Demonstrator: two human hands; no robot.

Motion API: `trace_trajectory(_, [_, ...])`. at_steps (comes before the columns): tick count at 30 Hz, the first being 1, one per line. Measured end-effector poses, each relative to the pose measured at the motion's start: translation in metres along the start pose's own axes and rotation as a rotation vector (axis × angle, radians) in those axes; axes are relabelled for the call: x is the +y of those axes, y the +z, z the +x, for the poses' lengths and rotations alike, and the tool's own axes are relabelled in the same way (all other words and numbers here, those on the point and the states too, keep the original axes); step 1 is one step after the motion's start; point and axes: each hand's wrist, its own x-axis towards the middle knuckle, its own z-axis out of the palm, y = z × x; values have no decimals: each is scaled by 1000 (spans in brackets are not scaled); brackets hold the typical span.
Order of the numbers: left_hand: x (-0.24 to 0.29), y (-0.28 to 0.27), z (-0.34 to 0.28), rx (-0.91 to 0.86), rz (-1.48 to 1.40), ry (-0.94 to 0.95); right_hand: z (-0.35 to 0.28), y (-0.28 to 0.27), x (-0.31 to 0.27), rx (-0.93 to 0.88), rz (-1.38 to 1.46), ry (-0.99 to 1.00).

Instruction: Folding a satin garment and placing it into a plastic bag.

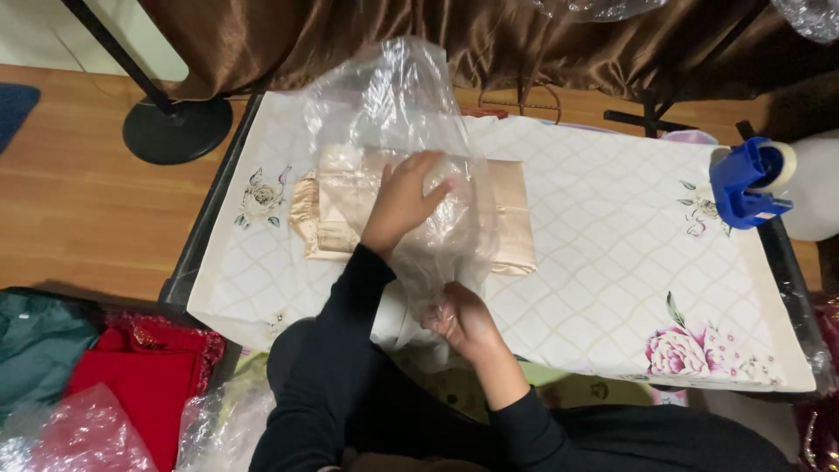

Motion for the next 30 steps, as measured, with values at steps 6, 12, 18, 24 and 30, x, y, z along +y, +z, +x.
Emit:
trace_trajectory(6, [12, 4, -46, -285, -430, 239, -24, 18, -34, -175, 7, -122])
trace_trajectory(12, [1, 12, -56, -540, 40, 33, 27, -24, -32, -33, 8, -174])
trace_trajectory(18, [7, -3, -62, -514, 51, 89, 20, -9, -37, -63, -68, -308])
trace_trajectory(24, [-15, 6, -65, -97, 140, 249, -7, 10, -44, 47, -293, -444])
trace_trajectory(30, [-36, 16, -61, 196, 102, 334, -8, 1, -45, 124, -435, -520])
